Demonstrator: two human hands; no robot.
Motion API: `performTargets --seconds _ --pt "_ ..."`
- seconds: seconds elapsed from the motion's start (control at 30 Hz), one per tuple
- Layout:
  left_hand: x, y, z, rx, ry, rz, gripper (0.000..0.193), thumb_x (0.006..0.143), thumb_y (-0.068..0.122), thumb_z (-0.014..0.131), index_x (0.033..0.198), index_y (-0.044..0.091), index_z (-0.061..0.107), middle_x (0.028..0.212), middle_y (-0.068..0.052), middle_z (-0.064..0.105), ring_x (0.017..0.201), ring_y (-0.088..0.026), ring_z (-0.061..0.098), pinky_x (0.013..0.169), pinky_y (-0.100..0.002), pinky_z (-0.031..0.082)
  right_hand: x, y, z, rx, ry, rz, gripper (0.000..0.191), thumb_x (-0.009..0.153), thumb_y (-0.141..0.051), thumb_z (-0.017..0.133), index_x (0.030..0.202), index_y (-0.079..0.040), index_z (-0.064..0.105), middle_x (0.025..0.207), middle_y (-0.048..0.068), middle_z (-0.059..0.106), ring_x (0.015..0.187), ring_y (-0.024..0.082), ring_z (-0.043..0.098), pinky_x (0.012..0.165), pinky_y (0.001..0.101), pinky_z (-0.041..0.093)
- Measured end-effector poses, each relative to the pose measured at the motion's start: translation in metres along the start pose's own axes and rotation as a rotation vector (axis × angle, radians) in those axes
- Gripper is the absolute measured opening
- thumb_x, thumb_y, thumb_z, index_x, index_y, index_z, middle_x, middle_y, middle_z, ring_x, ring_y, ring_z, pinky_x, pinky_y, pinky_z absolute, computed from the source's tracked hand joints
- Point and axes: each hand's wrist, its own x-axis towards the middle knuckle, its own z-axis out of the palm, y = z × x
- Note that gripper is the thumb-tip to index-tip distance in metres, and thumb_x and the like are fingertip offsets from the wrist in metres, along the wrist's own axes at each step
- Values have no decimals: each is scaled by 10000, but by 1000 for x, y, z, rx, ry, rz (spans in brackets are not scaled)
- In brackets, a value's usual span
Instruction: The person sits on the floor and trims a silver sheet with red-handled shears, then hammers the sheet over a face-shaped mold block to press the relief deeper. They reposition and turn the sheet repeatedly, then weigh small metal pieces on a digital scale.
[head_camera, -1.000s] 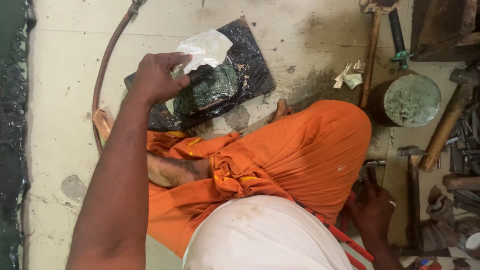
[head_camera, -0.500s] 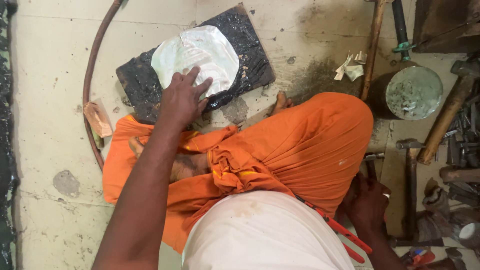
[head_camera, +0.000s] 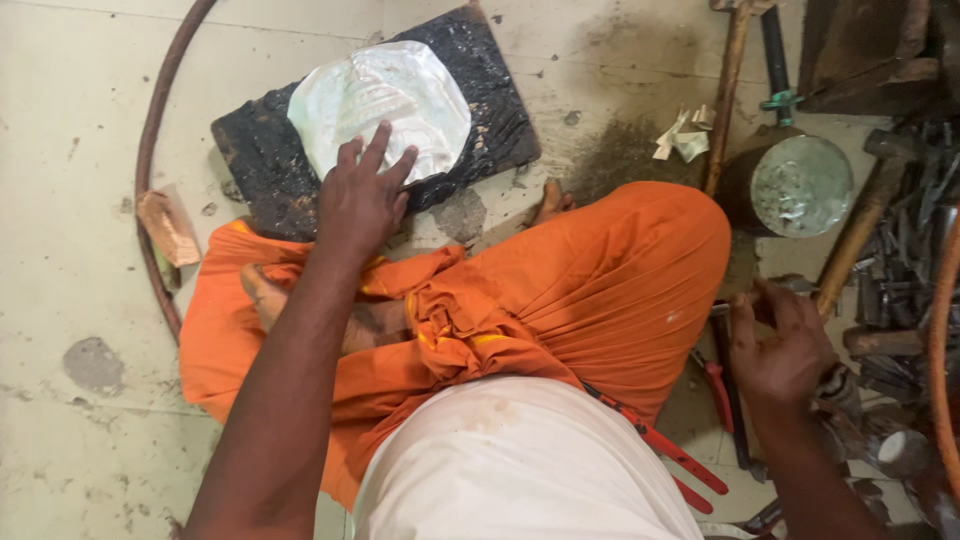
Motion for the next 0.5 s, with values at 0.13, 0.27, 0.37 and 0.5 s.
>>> performTargets --seconds 0.13,0.27,0.37,0.5 --pt "-4 -3 3 -29 -10 7 696 799 247 821 1459 245 600 1615 -142 405 1375 -453 440 1012 -516 494 4 -46 1 619 -201 10 536 1019 -177 627 1515 -63 458 1383 203 575 1096 287 661 887 376 561" --pt "-15 -4 -3 -62 34 75 744 791 239 822 1484 149 568 1635 -207 392 1419 -484 421 1080 -532 457 1 -63 15 -58 64 -409 712 956 -281 733 1538 -29 408 1463 292 460 1286 431 521 1041 497 492" --pt "-42 -4 -14 -77 72 51 753 804 229 803 1497 90 544 1618 -232 409 1423 -498 429 1141 -533 412 6 -58 15 100 54 -379 612 984 -265 718 1497 -31 479 1469 279 474 1321 419 522 1056 476 498" --pt "-88 -4 -26 -132 111 0 691 873 193 762 1499 21 527 1479 -229 539 1383 -464 494 1188 -530 406 42 -49 4 141 -17 -97 453 1004 -239 696 1388 -19 600 1306 221 630 1124 330 675 933 426 554"
